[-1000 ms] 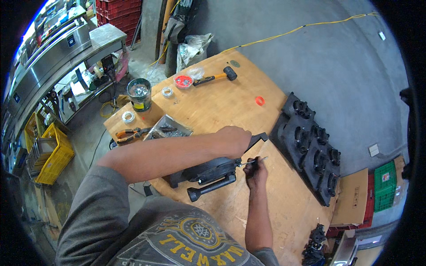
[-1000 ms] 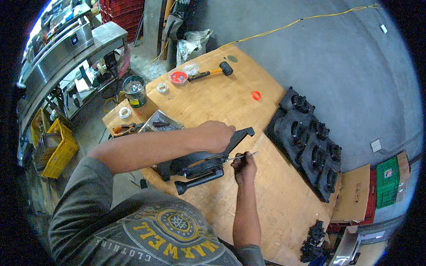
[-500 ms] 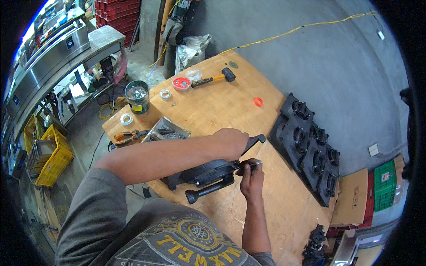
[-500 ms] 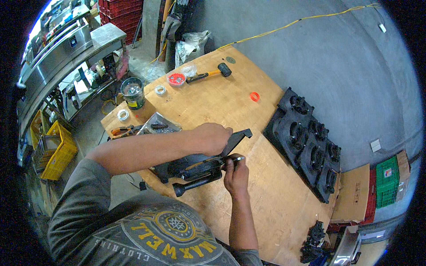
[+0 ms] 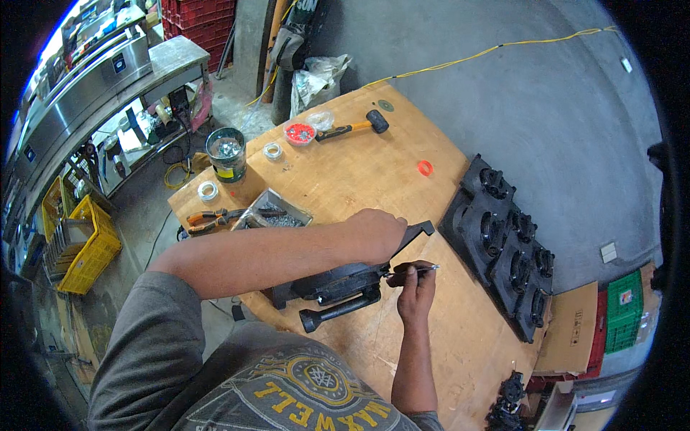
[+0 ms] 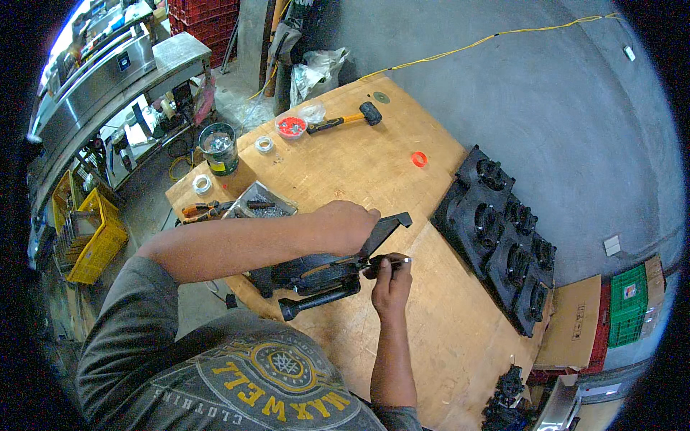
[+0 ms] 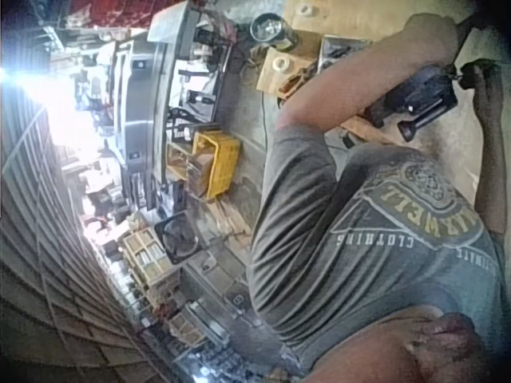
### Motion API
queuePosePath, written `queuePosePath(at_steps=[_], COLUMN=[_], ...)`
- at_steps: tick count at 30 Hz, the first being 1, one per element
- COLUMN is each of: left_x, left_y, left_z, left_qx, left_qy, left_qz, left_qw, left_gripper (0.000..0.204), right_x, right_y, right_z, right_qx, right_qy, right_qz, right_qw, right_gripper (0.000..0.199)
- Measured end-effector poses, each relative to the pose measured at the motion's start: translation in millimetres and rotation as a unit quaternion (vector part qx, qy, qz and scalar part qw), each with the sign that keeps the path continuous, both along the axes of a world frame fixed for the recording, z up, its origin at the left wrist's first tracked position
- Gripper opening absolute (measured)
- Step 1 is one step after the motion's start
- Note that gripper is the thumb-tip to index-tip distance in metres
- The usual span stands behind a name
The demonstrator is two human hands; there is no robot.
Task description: The person assembles a gas stove burner unit on a workbench. They place a burner grate into a burner housing, insert and tighten screws with a wrench, and repeat the process for another unit. The person handles burner grates, burner housings, and screws while using a wrench.
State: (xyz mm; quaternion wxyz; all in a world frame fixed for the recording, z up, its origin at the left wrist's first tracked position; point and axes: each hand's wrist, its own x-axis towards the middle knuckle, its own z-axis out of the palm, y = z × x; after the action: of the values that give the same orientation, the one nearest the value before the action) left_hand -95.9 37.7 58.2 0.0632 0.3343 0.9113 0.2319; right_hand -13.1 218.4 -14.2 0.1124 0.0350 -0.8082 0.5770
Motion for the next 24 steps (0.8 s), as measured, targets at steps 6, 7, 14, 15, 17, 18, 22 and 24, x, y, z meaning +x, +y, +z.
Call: queuePosePath(at_steps=[6,7,14,15,17,18,22,24], left_x=[6.1,6.1,4.7,4.2,5.6,6.1,6.7,4.1], left_y=[-1.0,-0.7,2.7,2.8,4.5,5.3,4.3,3.1], left_z=[14.0,13.0,4.0,3.6,6.7,8.3,6.2,2.8], left_qx=[-0.024,-0.026,-0.022,-0.026,-0.032,-0.035,-0.023,-0.022], left_qy=[-0.012,-0.006,0.004,0.008,-0.003,-0.008,0.008,0.022], left_qz=[-0.001,-0.002,0.009,0.008,0.006,0.006,0.003,0.003], left_qw=[1.0,1.0,1.0,1.0,0.999,0.999,1.0,1.0], left_gripper=[0.029,0.029,0.031,0.032,0.032,0.032,0.031,0.03], right_x=[-28.2,-30.7,-26.6,-25.8,-24.3,-32.0,-43.5,-46.9], right_y=[41.2,42.8,55.3,55.2,48.7,57.6,58.4,53.4], right_z=[-57.4,-57.0,-25.6,-19.1,-2.7,-5.4,12.7,23.7], right_qx=[-0.393,-0.386,0.44,0.471,0.525,0.534,0.581,0.592], right_qy=[-0.114,-0.123,0.17,0.148,0.099,0.129,0.122,0.166], right_qz=[-0.038,-0.062,-0.073,-0.017,0.091,0.11,0.175,0.187], right_qw=[0.911,0.912,0.879,0.869,0.84,0.828,0.785,0.766], right_gripper=[0.026,0.031,0.032,0.028,0.028,0.035,0.038,0.033])
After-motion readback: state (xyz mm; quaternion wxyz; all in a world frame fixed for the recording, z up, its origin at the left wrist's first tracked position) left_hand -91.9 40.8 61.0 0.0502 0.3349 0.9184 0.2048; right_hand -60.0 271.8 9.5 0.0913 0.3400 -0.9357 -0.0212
